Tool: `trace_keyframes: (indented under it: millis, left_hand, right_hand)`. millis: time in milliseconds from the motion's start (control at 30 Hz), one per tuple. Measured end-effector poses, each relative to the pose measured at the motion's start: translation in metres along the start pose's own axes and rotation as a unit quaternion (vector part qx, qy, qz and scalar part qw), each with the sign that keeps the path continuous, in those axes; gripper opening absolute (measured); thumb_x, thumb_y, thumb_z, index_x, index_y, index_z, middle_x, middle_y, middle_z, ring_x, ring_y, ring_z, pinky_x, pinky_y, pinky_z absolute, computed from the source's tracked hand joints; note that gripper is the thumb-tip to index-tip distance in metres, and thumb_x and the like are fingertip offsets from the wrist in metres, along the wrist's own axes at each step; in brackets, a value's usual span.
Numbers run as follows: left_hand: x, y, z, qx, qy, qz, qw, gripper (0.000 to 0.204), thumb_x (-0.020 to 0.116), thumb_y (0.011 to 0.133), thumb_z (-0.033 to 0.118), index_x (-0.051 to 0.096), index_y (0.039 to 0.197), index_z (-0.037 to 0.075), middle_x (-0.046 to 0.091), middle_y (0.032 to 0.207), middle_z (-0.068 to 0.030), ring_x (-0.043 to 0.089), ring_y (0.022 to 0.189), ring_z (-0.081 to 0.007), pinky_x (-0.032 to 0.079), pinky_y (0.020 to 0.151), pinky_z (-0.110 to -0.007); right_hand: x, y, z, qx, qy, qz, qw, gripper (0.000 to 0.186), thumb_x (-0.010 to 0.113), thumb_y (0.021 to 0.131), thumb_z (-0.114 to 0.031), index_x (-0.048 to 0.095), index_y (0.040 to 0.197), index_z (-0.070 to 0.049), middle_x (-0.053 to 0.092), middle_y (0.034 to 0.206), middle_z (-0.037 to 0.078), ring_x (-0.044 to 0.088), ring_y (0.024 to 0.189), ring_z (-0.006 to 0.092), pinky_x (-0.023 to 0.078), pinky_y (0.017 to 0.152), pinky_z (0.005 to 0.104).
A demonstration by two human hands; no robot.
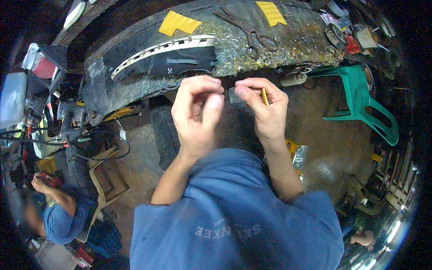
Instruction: The person inspects the soles of two shoes, then retrieves a yellow rubber sheet and scissors. They cut a small piece from the sheet and press it into a worn area on the sole of one shoe, repeating the process on another spot.
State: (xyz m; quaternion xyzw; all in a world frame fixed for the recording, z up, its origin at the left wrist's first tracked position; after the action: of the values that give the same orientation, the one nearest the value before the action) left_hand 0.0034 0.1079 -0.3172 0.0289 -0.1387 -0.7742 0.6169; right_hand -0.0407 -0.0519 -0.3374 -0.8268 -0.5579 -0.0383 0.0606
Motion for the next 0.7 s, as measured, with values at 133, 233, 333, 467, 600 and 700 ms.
trace_keyframes:
  millis: [133,233,333,467,600,700]
  left_hand:
    - [-0.001,0.002,-0.013,-0.190,-0.147,-0.066,0.969,0.026,0.065,0.101,0.008,0.060,0.124,-0.001,0.068,0.114,-0.0094,0.065,0.101,-0.0126,0.054,0.089,-0.028]
    - [-0.002,0.001,-0.018,-0.208,-0.026,-0.108,0.972,0.022,0.067,0.102,0.015,0.065,0.117,-0.001,0.070,0.106,-0.0055,0.064,0.099,-0.0099,0.053,0.090,-0.027]
    - [-0.005,-0.004,-0.024,-0.257,-0.062,-0.095,0.960,0.019,0.069,0.102,0.018,0.067,0.108,0.000,0.070,0.100,-0.0027,0.063,0.096,-0.0083,0.052,0.087,-0.026]
    - [-0.003,-0.008,-0.028,-0.279,-0.123,-0.096,0.948,0.014,0.069,0.101,0.014,0.067,0.105,0.001,0.068,0.098,-0.0016,0.062,0.089,-0.0085,0.052,0.081,-0.027]
    - [-0.003,-0.004,-0.025,-0.168,-0.002,-0.035,0.985,0.013,0.069,0.099,0.011,0.067,0.104,0.000,0.067,0.094,-0.0027,0.061,0.084,-0.0101,0.051,0.077,-0.027]
    - [-0.002,-0.002,-0.019,-0.078,0.107,-0.025,0.991,0.012,0.069,0.097,0.010,0.067,0.101,-0.001,0.067,0.091,-0.0037,0.060,0.082,-0.0108,0.049,0.076,-0.026]
  right_hand:
    - [0.003,-0.001,-0.006,-0.039,-0.035,-0.010,0.999,0.013,0.078,0.091,-0.008,0.076,0.102,-0.001,0.077,0.096,0.005,0.068,0.081,0.0077,0.054,0.076,0.0230]
    - [0.002,-0.002,-0.009,-0.046,-0.076,-0.005,0.996,0.014,0.080,0.089,-0.008,0.077,0.101,-0.002,0.076,0.092,0.002,0.063,0.076,0.0049,0.049,0.069,0.0210]
    - [-0.003,-0.003,-0.009,-0.027,-0.110,-0.026,0.993,0.016,0.080,0.089,-0.009,0.076,0.102,-0.002,0.074,0.088,-0.001,0.058,0.072,0.0024,0.044,0.065,0.0196]
    - [-0.006,0.005,-0.003,0.063,-0.010,-0.136,0.989,0.019,0.079,0.090,-0.011,0.076,0.107,-0.002,0.071,0.085,-0.003,0.055,0.071,0.0010,0.042,0.063,0.0192]
    - [-0.008,0.004,-0.004,0.119,0.075,-0.155,0.978,0.023,0.078,0.091,-0.012,0.075,0.111,-0.002,0.071,0.086,-0.003,0.055,0.072,0.0014,0.042,0.064,0.0198]
    - [-0.011,-0.001,-0.010,0.071,-0.119,-0.118,0.983,0.021,0.080,0.089,-0.011,0.076,0.109,-0.004,0.074,0.090,0.001,0.062,0.079,0.0056,0.050,0.072,0.0241]
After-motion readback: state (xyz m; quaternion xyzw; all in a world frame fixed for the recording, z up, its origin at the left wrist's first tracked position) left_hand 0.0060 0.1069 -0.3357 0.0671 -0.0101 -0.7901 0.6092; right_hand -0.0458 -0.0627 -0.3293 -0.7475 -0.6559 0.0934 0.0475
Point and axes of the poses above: each hand's wrist, its own y-axis towards the middle knuckle, its own x-axis out of the palm, z = x × y, the point moved 4 cm from there along y, towards the middle knuckle
